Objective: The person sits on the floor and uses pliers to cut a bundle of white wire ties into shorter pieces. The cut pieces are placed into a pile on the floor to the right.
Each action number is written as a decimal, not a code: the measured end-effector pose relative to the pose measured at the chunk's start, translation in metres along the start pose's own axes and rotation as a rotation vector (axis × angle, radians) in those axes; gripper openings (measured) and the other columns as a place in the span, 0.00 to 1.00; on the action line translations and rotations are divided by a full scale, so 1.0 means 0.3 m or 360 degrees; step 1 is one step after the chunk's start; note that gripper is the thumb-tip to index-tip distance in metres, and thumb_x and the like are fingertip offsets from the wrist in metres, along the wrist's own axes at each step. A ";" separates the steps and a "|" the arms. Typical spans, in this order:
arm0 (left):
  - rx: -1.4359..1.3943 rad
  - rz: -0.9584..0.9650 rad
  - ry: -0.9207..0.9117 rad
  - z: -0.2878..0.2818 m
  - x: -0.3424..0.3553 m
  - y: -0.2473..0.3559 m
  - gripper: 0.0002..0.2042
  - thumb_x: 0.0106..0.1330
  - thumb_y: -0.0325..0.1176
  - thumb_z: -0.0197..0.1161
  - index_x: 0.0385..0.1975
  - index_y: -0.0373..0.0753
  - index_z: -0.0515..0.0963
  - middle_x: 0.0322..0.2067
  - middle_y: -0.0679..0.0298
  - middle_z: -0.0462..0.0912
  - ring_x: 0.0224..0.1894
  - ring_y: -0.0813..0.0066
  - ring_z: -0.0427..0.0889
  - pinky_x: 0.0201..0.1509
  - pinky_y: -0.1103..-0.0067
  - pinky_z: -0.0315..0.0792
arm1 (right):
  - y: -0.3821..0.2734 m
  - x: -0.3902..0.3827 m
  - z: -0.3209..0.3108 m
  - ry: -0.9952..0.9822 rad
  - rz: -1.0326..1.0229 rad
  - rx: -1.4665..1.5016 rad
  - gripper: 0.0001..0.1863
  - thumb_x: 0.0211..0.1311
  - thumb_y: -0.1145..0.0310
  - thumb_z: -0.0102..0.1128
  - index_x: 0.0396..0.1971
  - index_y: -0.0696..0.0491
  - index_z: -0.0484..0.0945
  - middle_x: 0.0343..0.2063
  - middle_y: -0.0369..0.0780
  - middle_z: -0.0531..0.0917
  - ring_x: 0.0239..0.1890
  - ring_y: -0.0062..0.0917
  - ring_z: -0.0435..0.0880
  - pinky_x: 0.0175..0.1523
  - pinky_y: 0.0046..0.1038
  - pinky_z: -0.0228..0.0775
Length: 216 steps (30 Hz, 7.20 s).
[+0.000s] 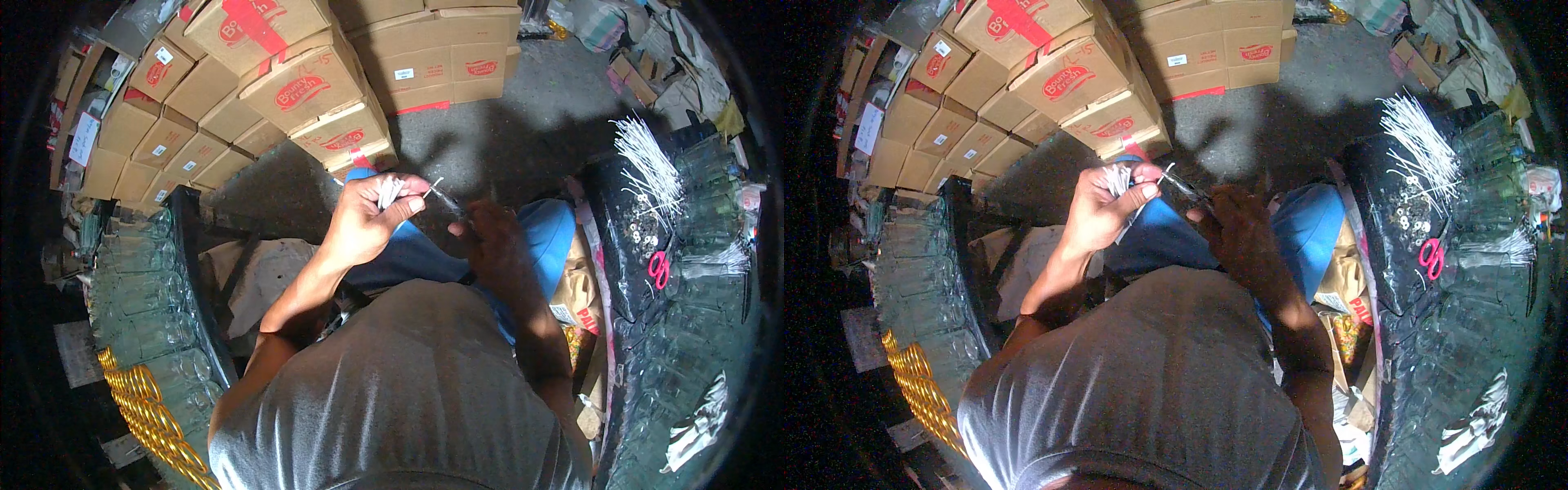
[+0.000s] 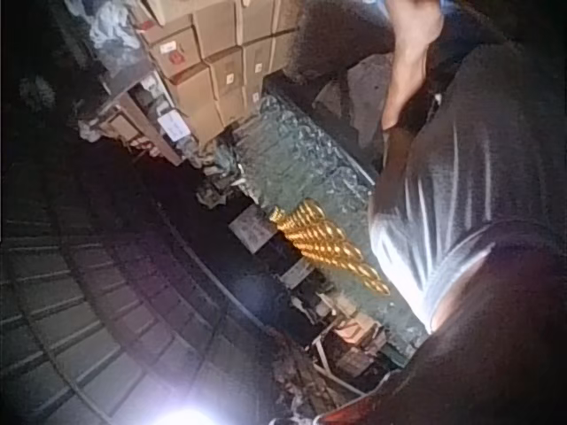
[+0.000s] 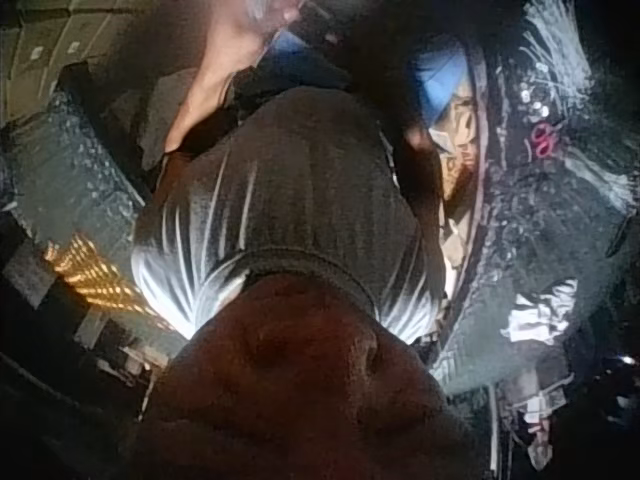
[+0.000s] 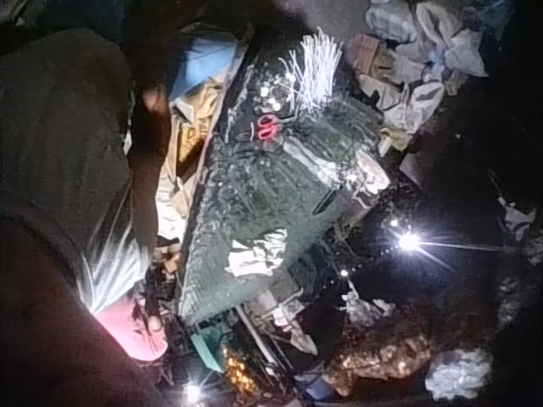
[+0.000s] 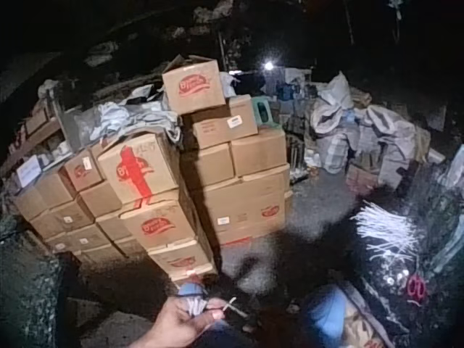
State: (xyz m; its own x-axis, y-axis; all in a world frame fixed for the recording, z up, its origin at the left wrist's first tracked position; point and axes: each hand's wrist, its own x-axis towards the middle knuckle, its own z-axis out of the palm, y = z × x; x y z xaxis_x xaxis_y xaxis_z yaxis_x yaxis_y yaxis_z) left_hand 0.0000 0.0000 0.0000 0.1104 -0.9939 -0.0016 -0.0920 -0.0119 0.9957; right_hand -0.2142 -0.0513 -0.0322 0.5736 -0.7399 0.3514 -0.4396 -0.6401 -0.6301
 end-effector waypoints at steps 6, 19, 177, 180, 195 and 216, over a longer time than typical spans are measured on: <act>0.0096 0.0059 0.0105 0.023 -0.018 -0.009 0.06 0.64 0.24 0.64 0.39 0.32 0.81 0.30 0.64 0.83 0.33 0.80 0.78 0.39 0.81 0.71 | -0.019 0.009 -0.033 0.0015 -0.0030 0.0038 0.15 0.60 0.62 0.65 0.28 0.59 0.73 0.28 0.48 0.78 0.33 0.46 0.78 0.39 0.43 0.70; 0.0344 0.0424 0.0264 0.048 -0.023 0.007 0.07 0.61 0.25 0.67 0.35 0.30 0.82 0.27 0.61 0.81 0.28 0.79 0.77 0.32 0.81 0.69 | -0.033 0.005 -0.011 0.0028 -0.0028 -0.0041 0.17 0.57 0.59 0.67 0.28 0.57 0.72 0.24 0.46 0.76 0.27 0.44 0.77 0.42 0.47 0.66; -0.0125 0.0018 0.0743 0.013 0.071 0.122 0.05 0.65 0.29 0.63 0.29 0.35 0.79 0.19 0.75 0.74 0.22 0.89 0.68 0.24 0.84 0.61 | -0.089 0.432 -0.006 -0.0150 -0.0275 0.1106 0.02 0.61 0.79 0.57 0.33 0.60 0.77 0.31 0.40 0.81 0.31 0.20 0.78 0.38 0.23 0.69; 0.0057 0.0138 0.0622 0.002 0.046 0.125 0.05 0.65 0.28 0.61 0.29 0.35 0.80 0.21 0.73 0.78 0.23 0.89 0.70 0.26 0.84 0.63 | -0.066 0.414 0.040 -0.0196 -0.0189 0.1390 0.03 0.61 0.75 0.59 0.30 0.58 0.77 0.27 0.38 0.80 0.28 0.19 0.76 0.36 0.23 0.68; -0.0366 0.0042 0.0205 0.018 -0.103 0.138 0.05 0.66 0.28 0.61 0.30 0.35 0.80 0.19 0.72 0.76 0.20 0.87 0.67 0.22 0.85 0.60 | -0.100 0.243 0.035 -0.0247 0.0154 0.2008 0.03 0.55 0.79 0.60 0.30 0.58 0.77 0.29 0.40 0.83 0.28 0.18 0.79 0.32 0.22 0.70; 0.0568 0.0261 -0.0433 0.248 0.083 0.122 0.08 0.53 0.18 0.59 0.32 0.33 0.81 0.30 0.52 0.82 0.34 0.58 0.83 0.37 0.71 0.75 | 0.115 -0.048 -0.234 0.0081 0.0308 0.0287 0.09 0.64 0.64 0.61 0.35 0.55 0.82 0.29 0.44 0.84 0.32 0.33 0.83 0.38 0.31 0.74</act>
State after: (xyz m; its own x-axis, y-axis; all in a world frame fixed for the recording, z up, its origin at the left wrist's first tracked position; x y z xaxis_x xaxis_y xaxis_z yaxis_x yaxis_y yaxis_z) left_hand -0.0741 -0.0333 0.0297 -0.1927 -0.9779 0.0810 -0.4262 0.1577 0.8908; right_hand -0.2860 -0.0772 -0.0104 0.4534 -0.8573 0.2440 -0.4048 -0.4420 -0.8005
